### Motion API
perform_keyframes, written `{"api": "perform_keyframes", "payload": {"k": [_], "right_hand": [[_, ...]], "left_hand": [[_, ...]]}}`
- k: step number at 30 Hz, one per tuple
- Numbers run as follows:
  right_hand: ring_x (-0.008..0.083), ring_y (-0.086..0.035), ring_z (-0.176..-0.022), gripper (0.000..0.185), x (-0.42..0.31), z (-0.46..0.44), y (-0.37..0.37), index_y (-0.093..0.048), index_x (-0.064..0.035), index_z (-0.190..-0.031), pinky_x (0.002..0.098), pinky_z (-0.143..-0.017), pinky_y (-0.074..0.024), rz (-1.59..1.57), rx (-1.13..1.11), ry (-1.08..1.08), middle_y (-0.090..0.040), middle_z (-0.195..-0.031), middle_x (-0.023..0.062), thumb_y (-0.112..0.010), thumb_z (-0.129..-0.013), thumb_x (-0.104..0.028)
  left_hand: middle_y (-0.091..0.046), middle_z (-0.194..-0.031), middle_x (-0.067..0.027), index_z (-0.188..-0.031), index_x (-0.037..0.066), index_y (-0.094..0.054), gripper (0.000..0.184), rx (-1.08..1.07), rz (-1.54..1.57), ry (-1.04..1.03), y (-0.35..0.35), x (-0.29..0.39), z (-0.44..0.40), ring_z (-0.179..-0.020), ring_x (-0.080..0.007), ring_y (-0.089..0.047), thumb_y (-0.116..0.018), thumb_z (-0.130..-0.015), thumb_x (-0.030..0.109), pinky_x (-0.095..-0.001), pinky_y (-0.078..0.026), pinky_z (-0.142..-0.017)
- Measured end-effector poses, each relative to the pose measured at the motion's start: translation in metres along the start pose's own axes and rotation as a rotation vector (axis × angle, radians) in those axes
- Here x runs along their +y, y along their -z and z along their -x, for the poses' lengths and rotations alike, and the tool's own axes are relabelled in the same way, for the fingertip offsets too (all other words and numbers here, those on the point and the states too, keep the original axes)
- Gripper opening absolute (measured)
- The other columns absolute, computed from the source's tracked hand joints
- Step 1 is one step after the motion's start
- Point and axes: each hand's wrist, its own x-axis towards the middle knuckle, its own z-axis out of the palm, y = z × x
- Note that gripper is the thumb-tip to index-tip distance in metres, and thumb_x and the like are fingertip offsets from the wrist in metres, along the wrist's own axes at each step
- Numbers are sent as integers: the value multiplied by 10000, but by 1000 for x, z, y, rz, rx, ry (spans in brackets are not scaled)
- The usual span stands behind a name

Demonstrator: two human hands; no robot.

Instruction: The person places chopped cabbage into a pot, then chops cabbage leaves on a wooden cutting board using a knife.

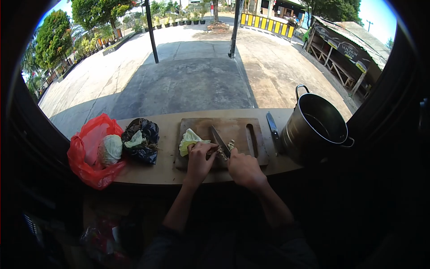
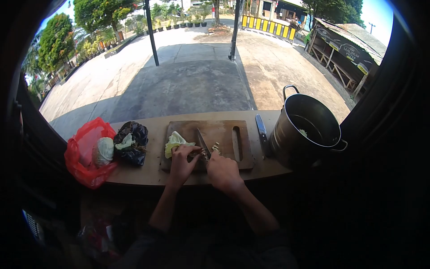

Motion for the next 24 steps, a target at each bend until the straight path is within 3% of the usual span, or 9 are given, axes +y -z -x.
{"api": "perform_keyframes", "payload": {"k": [5, 12, 14, 22, 24], "right_hand": [[396, -685, -819, 189, -24, -3, -27, -471, 27, -1023, 470, -731, -542, -16, -22, -200, -676, -840, 247, -489, -899, -114], [403, -685, -795, 182, -13, -8, -15, -448, 16, -1047, 471, -725, -546, 13, -12, -43, -677, -815, 242, -454, -915, -109], [411, -680, -820, 182, -27, -6, -25, -451, 19, -1049, 480, -742, -540, -1, -31, -188, -671, -838, 261, -456, -913, -102], [404, -682, -819, 180, -21, -6, -11, -444, 11, -1025, 484, -735, -538, -15, -78, -98, -675, -831, 243, -467, -929, -139], [399, -681, -841, 203, -28, -11, -20, -452, 27, -1038, 478, -743, -539, -64, -62, -198, -673, -846, 247, -470, -928, -142]], "left_hand": [[-683, -943, -30, -1047, 122, -640, 251, 3, 25, -1, 1, -3, 1, -945, -210, -614, -706, -805, 135, -378, -333, -909], [-688, -929, -15, -1053, 127, -576, 265, 16, 49, -19, -1, -5, 3, -964, -183, -622, -687, -813, 111, -385, -318, -926], [-691, -923, -14, -1047, 124, -573, 261, 28, 49, -8, -1, -5, 4, -959, -182, -623, -688, -813, 110, -380, -318, -927], [-677, -896, -26, -997, 101, -566, 226, 68, 90, 8, 0, -5, 3, -929, -204, -634, -699, -814, 114, -365, -324, -914], [-677, -895, -28, -984, 100, -568, 218, 65, 95, 16, 0, -4, 3, -921, -203, -636, -703, -812, 113, -364, -324, -911]]}}
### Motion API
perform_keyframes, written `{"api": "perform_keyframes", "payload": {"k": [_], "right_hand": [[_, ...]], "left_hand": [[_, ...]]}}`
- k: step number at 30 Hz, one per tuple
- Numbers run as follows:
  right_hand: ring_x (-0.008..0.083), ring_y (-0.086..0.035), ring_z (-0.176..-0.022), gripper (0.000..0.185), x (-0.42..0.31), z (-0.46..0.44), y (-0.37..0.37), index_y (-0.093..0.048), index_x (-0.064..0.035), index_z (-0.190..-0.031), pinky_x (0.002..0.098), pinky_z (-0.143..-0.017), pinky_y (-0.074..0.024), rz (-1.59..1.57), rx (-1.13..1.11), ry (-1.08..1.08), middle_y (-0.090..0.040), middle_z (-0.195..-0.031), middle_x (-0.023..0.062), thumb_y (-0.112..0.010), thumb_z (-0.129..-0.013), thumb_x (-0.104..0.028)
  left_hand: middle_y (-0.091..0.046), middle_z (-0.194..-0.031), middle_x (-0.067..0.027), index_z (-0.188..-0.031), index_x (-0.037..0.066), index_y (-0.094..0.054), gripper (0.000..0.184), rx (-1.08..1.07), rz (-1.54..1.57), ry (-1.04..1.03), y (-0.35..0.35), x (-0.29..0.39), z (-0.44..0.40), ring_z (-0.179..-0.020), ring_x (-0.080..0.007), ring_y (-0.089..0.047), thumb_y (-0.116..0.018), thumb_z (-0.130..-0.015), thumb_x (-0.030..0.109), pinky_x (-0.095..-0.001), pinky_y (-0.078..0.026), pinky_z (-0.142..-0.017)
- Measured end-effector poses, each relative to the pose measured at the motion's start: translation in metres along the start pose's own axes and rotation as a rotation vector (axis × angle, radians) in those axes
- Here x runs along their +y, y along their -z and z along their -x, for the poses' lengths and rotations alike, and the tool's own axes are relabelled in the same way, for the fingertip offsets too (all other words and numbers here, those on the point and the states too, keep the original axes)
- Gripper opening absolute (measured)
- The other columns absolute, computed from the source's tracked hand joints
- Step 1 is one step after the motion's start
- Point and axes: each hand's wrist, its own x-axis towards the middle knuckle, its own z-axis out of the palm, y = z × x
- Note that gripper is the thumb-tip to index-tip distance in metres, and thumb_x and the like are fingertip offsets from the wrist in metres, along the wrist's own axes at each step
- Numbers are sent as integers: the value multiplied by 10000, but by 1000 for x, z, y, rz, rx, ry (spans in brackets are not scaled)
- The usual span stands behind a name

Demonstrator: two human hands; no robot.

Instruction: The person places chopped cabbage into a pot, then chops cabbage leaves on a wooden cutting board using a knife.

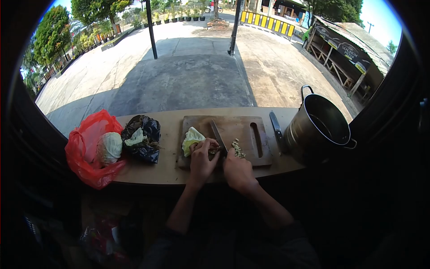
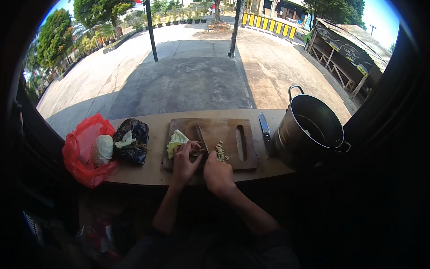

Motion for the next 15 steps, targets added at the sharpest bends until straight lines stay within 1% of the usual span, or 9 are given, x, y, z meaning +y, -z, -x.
{"api": "perform_keyframes", "payload": {"k": [1, 3, 6, 7, 9, 12, 13, 15], "right_hand": [[399, -681, -841, 203, 4, -4, 1, -452, 27, -1038, 478, -743, -539, -1, 0, -2, -673, -846, 247, -470, -928, -142], [395, -684, -823, 187, 13, -13, 6, -449, 20, -1020, 474, -745, -542, 12, 16, 85, -677, -839, 238, -478, -916, -133], [397, -686, -792, 171, 9, 6, 5, -448, 11, -1008, 475, -735, -542, 98, 8, 134, -679, -813, 234, -481, -906, -122], [397, -686, -792, 171, 7, 5, 1, -448, 11, -1008, 475, -735, -542, 101, 8, 136, -679, -813, 234, -481, -906, -122], [428, -668, -798, 203, 4, 0, -12, -445, 19, -1014, 513, -736, -515, 0, 46, 47, -669, -823, 255, -464, -931, -166], [429, -665, -781, 198, 9, -7, -6, -449, 18, -1006, 519, -723, -509, -23, 51, 78, -667, -808, 255, -464, -932, -165], [429, -665, -781, 198, 11, -6, -5, -449, 18, -1006, 519, -723, -509, -24, 52, 81, -667, -808, 255, -464, -932, -165], [402, -684, -778, 173, 16, 0, -2, -437, 6, -999, 483, -709, -534, 49, 67, 87, -680, -790, 237, -469, -918, -144]], "left_hand": [[-677, -894, -31, -971, 99, -570, 211, -1, 3, 7, 0, 0, 0, -914, -203, -639, -706, -810, 111, -363, -325, -909], [-676, -891, -31, -966, 99, -571, 210, 1, 6, 2, -1, -1, 1, -910, -202, -641, -709, -807, 110, -362, -327, -906], [-674, -884, -31, -959, 98, -573, 210, 13, 2, 5, -1, -3, 1, -906, -200, -643, -713, -803, 111, -360, -333, -900], [-672, -880, -31, -957, 97, -574, 211, 13, -4, 12, -1, -3, 1, -906, -200, -643, -715, -801, 113, -358, -335, -898], [-671, -882, -32, -946, 96, -580, 203, 8, 9, 27, 0, -2, 0, -907, -202, -640, -717, -797, 114, -359, -337, -898], [-669, -887, -39, -931, 94, -595, 194, -2, -2, 26, 0, -3, 2, -910, -208, -631, -726, -790, 118, -364, -340, -899], [-668, -890, -45, -927, 94, -604, 192, 2, -19, 7, 0, -3, 2, -913, -214, -625, -731, -786, 123, -369, -342, -900], [-666, -890, -49, -926, 95, -617, 189, 23, -32, 11, 0, 0, 3, -915, -221, -618, -736, -785, 133, -373, -345, -901]]}}
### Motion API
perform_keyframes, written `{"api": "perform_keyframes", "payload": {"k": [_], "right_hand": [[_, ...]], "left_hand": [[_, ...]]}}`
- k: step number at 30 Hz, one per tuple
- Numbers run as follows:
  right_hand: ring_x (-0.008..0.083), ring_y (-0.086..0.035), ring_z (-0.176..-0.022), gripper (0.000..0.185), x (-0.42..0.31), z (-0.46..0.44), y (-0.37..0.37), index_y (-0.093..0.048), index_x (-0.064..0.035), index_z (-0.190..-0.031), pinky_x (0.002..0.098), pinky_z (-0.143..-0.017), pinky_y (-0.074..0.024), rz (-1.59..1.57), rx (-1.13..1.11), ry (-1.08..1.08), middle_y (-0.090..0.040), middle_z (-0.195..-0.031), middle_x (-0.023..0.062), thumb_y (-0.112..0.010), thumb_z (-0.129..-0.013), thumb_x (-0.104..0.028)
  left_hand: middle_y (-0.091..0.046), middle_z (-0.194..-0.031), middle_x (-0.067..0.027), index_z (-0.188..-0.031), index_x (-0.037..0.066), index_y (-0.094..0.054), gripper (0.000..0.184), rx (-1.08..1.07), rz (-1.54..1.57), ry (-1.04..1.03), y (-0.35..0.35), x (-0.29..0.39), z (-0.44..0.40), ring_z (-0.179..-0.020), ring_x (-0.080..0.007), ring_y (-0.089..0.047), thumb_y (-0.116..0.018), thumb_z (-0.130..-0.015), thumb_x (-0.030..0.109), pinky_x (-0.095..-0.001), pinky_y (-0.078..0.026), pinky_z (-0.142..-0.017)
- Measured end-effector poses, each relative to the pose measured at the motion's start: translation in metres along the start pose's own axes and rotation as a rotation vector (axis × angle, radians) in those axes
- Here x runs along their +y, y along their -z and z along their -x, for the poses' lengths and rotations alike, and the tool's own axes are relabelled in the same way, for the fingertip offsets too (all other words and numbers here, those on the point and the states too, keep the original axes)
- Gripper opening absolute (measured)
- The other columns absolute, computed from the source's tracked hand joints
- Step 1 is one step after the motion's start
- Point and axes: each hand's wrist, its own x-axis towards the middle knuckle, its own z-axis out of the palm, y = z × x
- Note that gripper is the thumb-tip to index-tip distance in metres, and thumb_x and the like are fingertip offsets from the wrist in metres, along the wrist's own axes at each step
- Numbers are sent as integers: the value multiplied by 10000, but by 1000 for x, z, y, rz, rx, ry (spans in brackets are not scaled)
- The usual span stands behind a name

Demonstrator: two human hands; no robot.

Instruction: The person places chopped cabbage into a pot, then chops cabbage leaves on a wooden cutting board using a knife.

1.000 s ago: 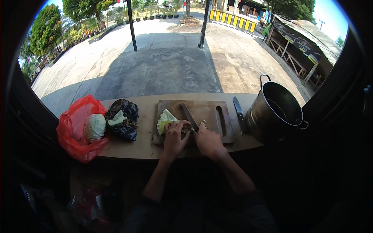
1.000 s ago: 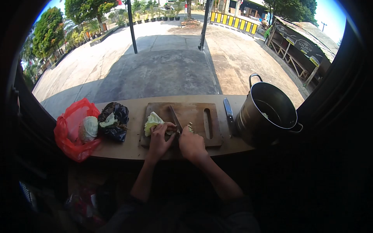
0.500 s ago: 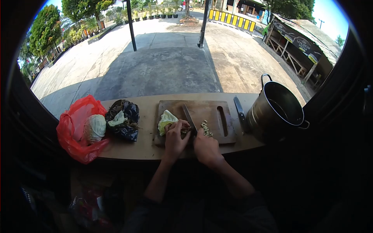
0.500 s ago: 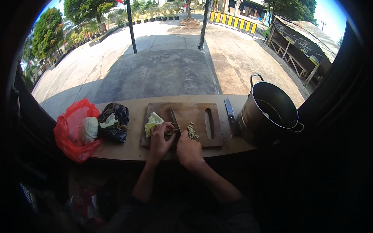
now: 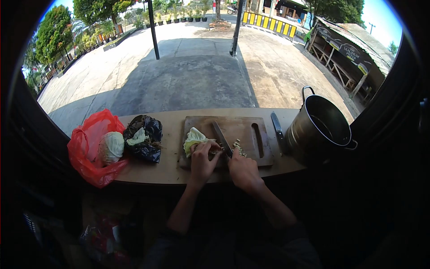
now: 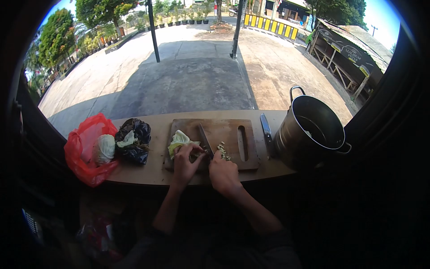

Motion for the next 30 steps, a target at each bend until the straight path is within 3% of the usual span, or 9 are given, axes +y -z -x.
{"api": "perform_keyframes", "payload": {"k": [8, 16, 22, 24, 28, 30], "right_hand": [[435, -654, -768, 264, 17, 2, -1, -455, 9, -1000, 527, -719, -503, -37, 14, -11, -665, -790, 244, -435, -986, -254], [438, -651, -782, 264, 20, 1, 0, -455, 9, -1009, 535, -737, -500, -56, -5, -7, -664, -798, 243, -432, -986, -252], [436, -651, -815, 272, 25, 1, 17, -458, 10, -1007, 534, -752, -502, -38, -47, 28, -664, -820, 244, -427, -988, -259], [413, -674, -834, 195, 23, 2, 24, -465, 20, -997, 491, -752, -527, 1, -81, 52, -673, -870, 249, -504, -900, -145], [400, -679, -851, 197, 18, 8, 26, -466, 17, -998, 485, -766, -531, 37, -81, 60, -673, -880, 250, -526, -884, -132], [424, -663, -835, 212, 12, 12, 21, -457, 13, -1008, 516, -753, -515, 27, -82, 22, -670, -850, 250, -431, -969, -194]], "left_hand": [[-682, -894, -45, -884, 67, -677, 138, -12, -102, -44, 3, 4, 1, -911, -245, -615, -732, -793, 155, -370, -365, -902], [-659, -1014, -105, -1048, 22, -698, 234, -239, -114, -271, 30, 6, 0, -1001, -257, -591, -674, -840, 127, -401, -347, -996], [-698, -970, -83, -988, 61, -725, 212, -219, -95, -102, 14, 6, -7, -990, -237, -615, -727, -783, 117, -375, -366, -946], [-702, -937, -78, -965, 67, -730, 198, -186, -87, -120, 7, 7, -9, -962, -234, -624, -735, -774, 116, -368, -370, -926], [-707, -903, -70, -912, 72, -733, 161, -77, -58, -88, -7, 9, -8, -915, -231, -637, -749, -757, 109, -360, -376, -906], [-702, -893, -68, -887, 74, -726, 132, -58, -42, -63, -7, 11, -7, -907, -232, -630, -737, -758, 98, -374, -376, -892]]}}
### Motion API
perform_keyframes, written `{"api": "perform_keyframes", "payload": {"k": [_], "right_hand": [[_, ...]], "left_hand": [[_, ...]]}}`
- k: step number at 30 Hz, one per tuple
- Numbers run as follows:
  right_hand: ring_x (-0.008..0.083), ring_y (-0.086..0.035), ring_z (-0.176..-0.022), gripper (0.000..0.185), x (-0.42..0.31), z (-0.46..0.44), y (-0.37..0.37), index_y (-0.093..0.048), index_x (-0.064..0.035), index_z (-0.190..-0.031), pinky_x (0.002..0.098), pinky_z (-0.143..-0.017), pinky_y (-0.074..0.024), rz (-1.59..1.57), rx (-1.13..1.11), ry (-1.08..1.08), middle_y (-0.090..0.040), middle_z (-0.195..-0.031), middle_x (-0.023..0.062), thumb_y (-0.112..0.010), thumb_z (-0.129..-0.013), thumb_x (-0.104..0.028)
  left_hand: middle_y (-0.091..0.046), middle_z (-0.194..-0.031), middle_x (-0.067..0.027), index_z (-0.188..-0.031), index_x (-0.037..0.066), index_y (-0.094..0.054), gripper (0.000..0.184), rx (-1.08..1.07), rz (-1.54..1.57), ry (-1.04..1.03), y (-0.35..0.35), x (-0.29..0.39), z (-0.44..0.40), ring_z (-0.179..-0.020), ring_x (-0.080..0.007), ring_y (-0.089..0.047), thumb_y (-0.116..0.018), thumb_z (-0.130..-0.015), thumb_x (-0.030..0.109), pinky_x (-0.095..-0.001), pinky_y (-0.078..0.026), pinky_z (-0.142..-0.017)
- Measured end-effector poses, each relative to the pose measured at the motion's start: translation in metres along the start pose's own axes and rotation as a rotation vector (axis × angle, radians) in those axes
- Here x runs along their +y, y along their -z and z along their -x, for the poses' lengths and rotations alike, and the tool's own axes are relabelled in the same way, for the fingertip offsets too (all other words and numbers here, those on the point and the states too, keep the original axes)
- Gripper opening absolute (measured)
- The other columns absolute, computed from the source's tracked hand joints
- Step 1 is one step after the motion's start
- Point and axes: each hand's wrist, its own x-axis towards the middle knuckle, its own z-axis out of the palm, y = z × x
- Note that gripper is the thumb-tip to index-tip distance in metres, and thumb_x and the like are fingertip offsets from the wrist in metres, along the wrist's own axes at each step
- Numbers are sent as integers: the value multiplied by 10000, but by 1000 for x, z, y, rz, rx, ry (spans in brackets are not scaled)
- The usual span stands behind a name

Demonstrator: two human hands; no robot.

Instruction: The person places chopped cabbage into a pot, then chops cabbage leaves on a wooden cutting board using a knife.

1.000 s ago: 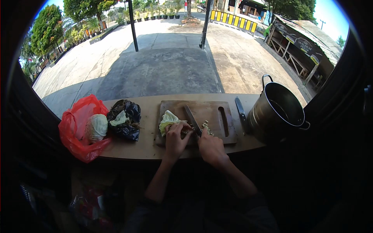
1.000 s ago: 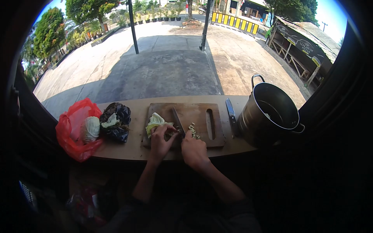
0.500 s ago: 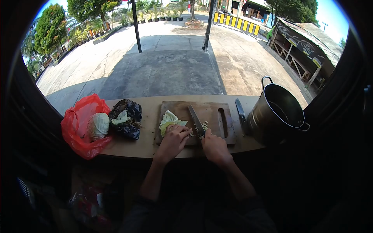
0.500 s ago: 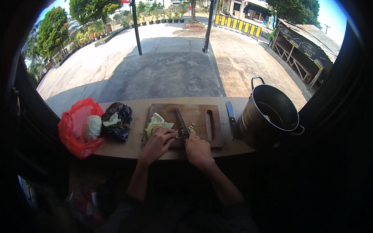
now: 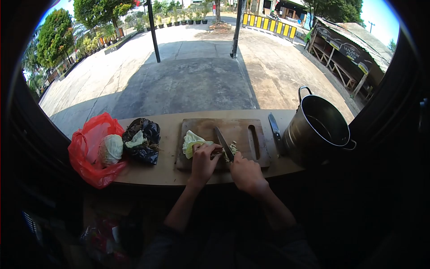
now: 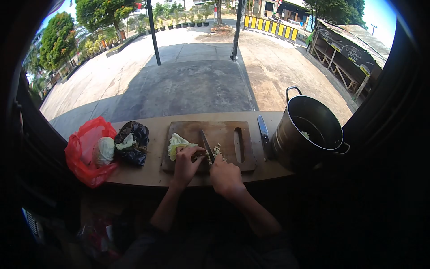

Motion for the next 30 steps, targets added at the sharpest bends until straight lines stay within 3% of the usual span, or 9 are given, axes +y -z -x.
{"api": "perform_keyframes", "payload": {"k": [3, 10, 14, 20, 25, 30], "right_hand": [[412, -671, -813, 180, -13, -6, -23, -457, 11, -1004, 498, -720, -528, -37, 43, -126, -675, -842, 243, -444, -952, -161], [390, -691, -803, 170, -2, -9, -7, -445, -2, -1009, 465, -714, -546, -22, 33, -10, -681, -812, 237, -472, -926, -148], [392, -685, -836, 179, -12, -14, -24, -453, 6, -1009, 466, -732, -542, -43, 44, -130, -677, -850, 245, -481, -920, -146], [409, -681, -816, 159, 4, -23, -7, -450, 8, -999, 485, -743, -534, 13, 71, 53, -676, -833, 248, -463, -920, -130], [423, -667, -781, 222, -13, -19, -25, -460, 25, -1010, 511, -722, -523, -81, 77, -87, -668, -793, 246, -443, -954, -190], [414, -680, -811, 173, 0, -25, -9, -450, 14, -1016, 494, -744, -531, -16, 47, 20, -675, -832, 251, -462, -912, -124]], "left_hand": [[-698, -886, -63, -864, 72, -717, 104, 15, 31, -1, -4, -9, 4, -901, -231, -626, -723, -762, 88, -388, -376, -892], [-714, -913, -64, -879, 52, -730, 132, 16, 39, -111, 0, -8, 10, -929, -231, -650, -732, -748, 69, -366, -403, -929], [-714, -918, -68, -891, 51, -732, 143, 17, 72, -79, 2, -6, 9, -940, -234, -648, -728, -749, 67, -364, -408, -930], [-715, -918, -62, -878, 83, -740, 146, -28, 63, 37, 0, -8, 6, -937, -222, -648, -752, -736, 113, -364, -374, -934], [-703, -868, -49, -955, 93, -594, 240, -22, 106, 91, 1, -4, 3, -898, -220, -662, -730, -760, 118, -370, -337, -923], [-715, -856, -38, -962, 102, -546, 267, -16, 115, 80, 2, -5, 3, -887, -200, -673, -728, -767, 115, -361, -330, -931]]}}
